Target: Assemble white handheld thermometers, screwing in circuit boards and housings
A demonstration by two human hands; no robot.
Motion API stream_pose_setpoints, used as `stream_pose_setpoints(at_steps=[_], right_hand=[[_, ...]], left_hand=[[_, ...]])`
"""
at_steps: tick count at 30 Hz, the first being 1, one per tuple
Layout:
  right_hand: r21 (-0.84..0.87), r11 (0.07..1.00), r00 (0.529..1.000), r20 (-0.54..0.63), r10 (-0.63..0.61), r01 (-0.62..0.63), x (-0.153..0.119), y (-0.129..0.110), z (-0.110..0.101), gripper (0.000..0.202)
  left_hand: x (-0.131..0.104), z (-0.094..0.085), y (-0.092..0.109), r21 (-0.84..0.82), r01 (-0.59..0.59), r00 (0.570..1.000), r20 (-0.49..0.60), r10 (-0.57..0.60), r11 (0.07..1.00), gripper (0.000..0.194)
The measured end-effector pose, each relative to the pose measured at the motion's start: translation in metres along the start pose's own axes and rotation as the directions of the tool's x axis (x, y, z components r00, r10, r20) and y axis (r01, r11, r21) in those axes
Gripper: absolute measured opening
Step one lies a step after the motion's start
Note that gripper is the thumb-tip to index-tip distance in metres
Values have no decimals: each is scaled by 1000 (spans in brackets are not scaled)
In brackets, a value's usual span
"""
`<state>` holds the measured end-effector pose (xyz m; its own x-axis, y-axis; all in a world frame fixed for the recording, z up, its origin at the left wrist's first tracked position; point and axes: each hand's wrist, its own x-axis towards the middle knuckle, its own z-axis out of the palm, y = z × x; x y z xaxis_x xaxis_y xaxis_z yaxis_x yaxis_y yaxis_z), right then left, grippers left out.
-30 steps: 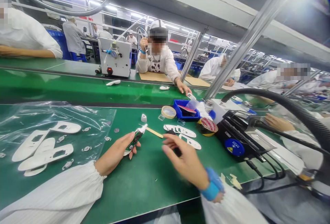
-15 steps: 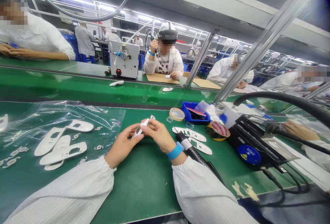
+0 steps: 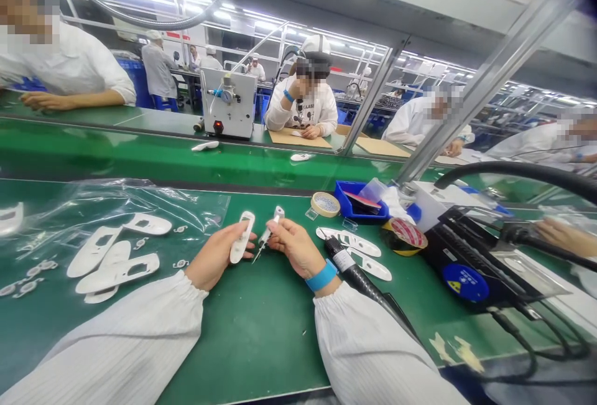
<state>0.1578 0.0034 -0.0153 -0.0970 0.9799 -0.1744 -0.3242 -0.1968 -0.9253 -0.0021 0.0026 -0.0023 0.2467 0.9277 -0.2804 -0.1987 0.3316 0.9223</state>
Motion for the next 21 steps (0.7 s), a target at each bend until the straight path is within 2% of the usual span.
stream_pose_setpoints(at_steps=[2,7,9,12,15,18,19,21], right_hand=[[23,999,999,-1,47,-47,-2,-1,-1,29],[33,997,997,-14,77,-76,-10,0,3,28],[-26,999,1000,-17,26,-26,-12,2,7,27],[-244,963,993,6,-117,115,-16,6,16,22],[-497,814,950,76,-303,300,-19,11,22,15],[-678,560,851,194,-488,476,-21,15,23,9],[-710,491,826,231,-514,505,-21,16,23,9],[-749,409,806,275,-524,521,-22,18,23,12]], left_hand=[[1,-1,3,-62,46,998,-37,-48,997,35],[-1,0,7,-191,100,995,45,-93,977,27],[-1,0,5,-220,103,994,57,-92,970,27],[0,2,1,-265,102,994,55,-90,959,24],[-2,6,-3,-334,100,994,80,-77,937,20],[-4,11,-4,-393,92,995,57,-76,915,19],[-5,13,-4,-402,88,996,41,-78,912,19],[-6,14,-4,-407,83,997,28,-79,910,19]])
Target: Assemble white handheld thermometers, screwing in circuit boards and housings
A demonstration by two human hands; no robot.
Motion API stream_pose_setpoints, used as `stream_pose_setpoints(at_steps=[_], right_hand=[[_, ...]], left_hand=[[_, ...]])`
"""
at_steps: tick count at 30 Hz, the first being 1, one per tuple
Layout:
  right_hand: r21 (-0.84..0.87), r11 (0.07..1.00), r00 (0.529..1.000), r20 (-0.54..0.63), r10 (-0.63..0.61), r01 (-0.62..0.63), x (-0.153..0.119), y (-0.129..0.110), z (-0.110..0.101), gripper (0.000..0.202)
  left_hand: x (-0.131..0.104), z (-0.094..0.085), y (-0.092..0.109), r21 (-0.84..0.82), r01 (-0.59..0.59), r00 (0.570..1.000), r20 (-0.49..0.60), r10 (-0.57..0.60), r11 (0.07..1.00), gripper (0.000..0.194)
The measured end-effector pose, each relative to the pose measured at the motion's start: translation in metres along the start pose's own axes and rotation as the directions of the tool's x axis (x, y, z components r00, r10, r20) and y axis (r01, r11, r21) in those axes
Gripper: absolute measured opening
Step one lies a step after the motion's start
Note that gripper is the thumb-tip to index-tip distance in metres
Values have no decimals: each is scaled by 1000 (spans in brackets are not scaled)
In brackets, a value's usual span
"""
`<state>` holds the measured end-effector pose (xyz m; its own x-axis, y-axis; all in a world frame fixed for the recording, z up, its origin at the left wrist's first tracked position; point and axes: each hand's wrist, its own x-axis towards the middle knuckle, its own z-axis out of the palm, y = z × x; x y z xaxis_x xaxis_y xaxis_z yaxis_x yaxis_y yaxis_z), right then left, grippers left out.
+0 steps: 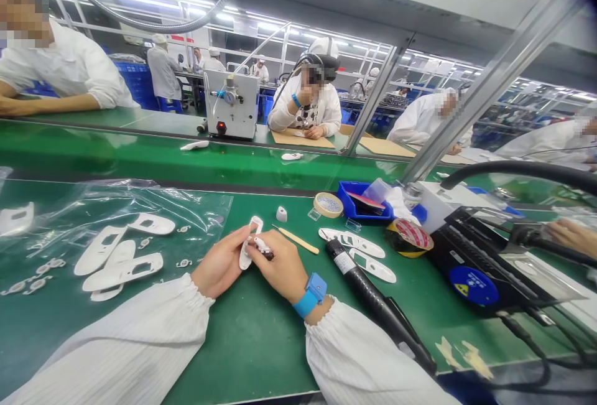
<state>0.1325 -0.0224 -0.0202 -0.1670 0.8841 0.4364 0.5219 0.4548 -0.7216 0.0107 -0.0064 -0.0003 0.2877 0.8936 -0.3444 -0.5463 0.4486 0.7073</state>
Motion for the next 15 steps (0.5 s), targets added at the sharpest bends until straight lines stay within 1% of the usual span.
stream_pose_setpoints(at_steps=[2,4,6,8,12,15], right_hand=[[-55,998,1000,6,-16,16,-1,0,1,13],[-89,996,1000,7,-26,26,0,-1,1,13],[-102,994,1000,-1,-29,29,1,-3,2,13],[-109,994,999,-19,-29,27,2,-4,4,12],[-134,991,998,-62,-24,16,4,-7,7,12],[-139,990,998,-66,-21,12,5,-8,8,11]], left_hand=[[-1,0,0,6,-11,1000,7,11,1000,20],[-1,0,-1,20,-37,998,42,36,999,19],[-1,-2,-3,32,-71,994,89,68,997,19],[0,-3,-4,32,-97,989,112,93,995,20],[1,-1,-6,11,-115,990,79,114,993,19],[1,1,-5,-5,-116,992,41,116,993,17]])
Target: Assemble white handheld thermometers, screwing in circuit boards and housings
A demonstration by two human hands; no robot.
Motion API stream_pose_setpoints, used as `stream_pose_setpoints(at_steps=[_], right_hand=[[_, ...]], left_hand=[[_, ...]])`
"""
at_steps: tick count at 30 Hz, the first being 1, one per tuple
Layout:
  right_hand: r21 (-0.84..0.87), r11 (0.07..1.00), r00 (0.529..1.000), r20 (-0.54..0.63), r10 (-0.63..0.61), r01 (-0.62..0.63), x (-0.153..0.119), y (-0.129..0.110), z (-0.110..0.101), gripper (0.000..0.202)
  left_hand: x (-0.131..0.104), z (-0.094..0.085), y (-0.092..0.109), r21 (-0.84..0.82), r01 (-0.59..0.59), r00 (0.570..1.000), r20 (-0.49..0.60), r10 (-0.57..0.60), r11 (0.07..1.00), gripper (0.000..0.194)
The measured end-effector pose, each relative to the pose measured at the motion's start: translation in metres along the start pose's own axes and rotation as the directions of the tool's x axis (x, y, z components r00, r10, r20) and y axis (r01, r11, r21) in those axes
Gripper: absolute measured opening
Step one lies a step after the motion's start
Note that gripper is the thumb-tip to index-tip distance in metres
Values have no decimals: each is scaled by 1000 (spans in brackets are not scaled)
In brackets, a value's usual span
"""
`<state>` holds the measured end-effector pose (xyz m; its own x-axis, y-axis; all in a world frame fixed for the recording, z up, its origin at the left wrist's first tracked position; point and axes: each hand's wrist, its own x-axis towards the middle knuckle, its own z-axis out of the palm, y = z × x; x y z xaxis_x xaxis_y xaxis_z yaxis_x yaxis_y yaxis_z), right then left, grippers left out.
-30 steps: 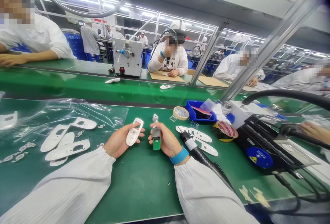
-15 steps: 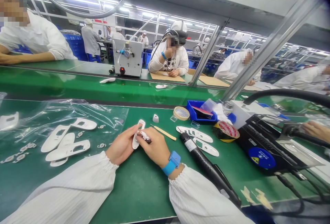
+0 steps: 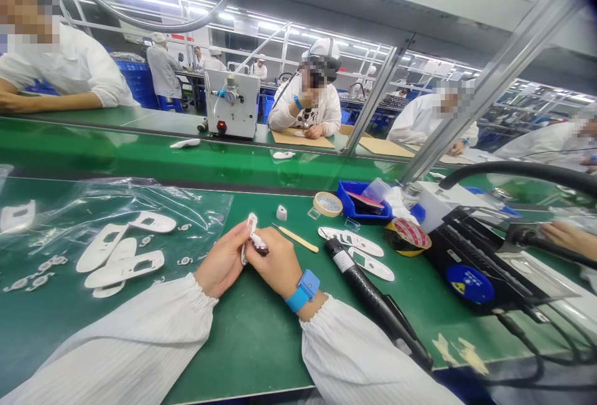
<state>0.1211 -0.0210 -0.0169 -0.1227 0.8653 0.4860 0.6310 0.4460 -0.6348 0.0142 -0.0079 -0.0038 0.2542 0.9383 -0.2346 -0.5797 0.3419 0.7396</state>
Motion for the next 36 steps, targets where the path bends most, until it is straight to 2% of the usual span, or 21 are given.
stream_pose_setpoints(at_steps=[12,18,24,29,32,36], right_hand=[[192,978,996,42,78,-84,-1,11,-3,18],[185,982,997,68,34,-46,1,13,-4,19],[187,982,991,127,-44,20,6,20,-9,6],[163,983,989,108,-101,82,8,21,-10,6],[194,979,984,148,-98,68,9,20,-11,1],[204,978,977,193,-88,47,10,21,-13,8]], left_hand=[[4,-8,8,14,-13,1000,5,12,1000,17],[2,-7,7,13,24,996,87,-25,1000,19],[1,-8,10,134,62,975,203,-89,989,24],[1,-7,13,183,84,967,224,-125,980,24],[1,-7,14,187,70,966,231,-113,980,21],[2,-9,14,230,89,955,255,-148,969,21]])
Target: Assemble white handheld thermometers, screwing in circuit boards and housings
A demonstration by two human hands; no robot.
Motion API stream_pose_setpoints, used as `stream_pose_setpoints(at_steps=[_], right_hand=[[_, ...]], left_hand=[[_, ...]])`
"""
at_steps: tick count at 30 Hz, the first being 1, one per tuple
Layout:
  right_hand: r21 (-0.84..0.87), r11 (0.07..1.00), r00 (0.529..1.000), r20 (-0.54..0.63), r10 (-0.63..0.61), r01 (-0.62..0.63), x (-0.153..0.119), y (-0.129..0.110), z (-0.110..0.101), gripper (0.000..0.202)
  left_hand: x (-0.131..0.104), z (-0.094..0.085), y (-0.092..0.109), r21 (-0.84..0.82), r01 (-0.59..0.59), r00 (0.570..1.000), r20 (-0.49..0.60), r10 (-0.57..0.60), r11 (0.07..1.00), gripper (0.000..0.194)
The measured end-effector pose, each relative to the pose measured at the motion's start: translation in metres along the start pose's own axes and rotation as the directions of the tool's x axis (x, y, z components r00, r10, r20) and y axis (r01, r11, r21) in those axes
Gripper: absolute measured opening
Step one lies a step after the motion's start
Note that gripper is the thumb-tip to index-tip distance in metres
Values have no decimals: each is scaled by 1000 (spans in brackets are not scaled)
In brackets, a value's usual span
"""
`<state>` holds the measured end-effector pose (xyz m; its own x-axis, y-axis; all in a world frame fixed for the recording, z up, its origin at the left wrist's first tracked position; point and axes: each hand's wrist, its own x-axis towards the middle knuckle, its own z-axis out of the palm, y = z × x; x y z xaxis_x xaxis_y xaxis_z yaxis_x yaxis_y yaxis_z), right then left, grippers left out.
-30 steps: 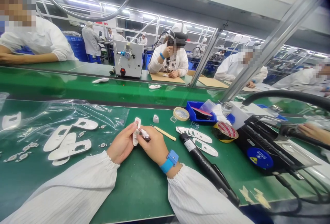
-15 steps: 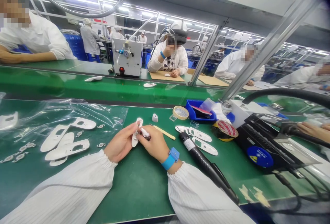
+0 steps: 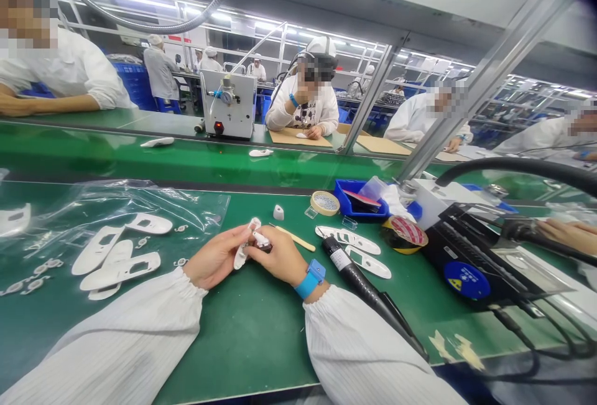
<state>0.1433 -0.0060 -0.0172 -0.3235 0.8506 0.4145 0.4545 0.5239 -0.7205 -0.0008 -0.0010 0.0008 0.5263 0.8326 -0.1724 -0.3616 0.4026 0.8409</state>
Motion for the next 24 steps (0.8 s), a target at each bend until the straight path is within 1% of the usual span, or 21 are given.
stream_pose_setpoints(at_steps=[4,7,10,12,15,18,20,22,24], right_hand=[[28,1000,1000,19,11,-12,0,0,0,8],[32,999,1000,-15,16,-15,-1,-1,2,9],[34,999,999,-42,26,-25,-2,-3,4,10],[54,997,997,-37,64,-62,-3,-3,5,6],[55,996,996,-31,78,-77,-3,-2,7,11],[-4,998,997,-44,56,-56,-3,-3,7,5],[-78,993,996,-44,80,-84,-3,-5,1,7],[-213,965,988,-59,146,-155,-6,-6,-13,7],[-353,897,963,-137,232,-266,-12,-5,-35,6]], left_hand=[[-1,0,1,23,21,999,28,-22,1000,23],[0,0,2,17,26,999,28,-27,999,22],[1,0,1,-3,19,1000,2,-19,1000,21],[2,-2,0,-20,19,1000,-13,-19,1000,22],[3,-4,-2,-44,14,999,-49,-17,999,22],[4,-5,-2,-47,7,997,-78,-11,999,20],[4,-6,-2,-48,15,994,-109,-20,999,19],[4,-6,-1,-32,40,982,-183,-45,999,18],[4,-6,0,8,72,965,-253,-68,997,21]])
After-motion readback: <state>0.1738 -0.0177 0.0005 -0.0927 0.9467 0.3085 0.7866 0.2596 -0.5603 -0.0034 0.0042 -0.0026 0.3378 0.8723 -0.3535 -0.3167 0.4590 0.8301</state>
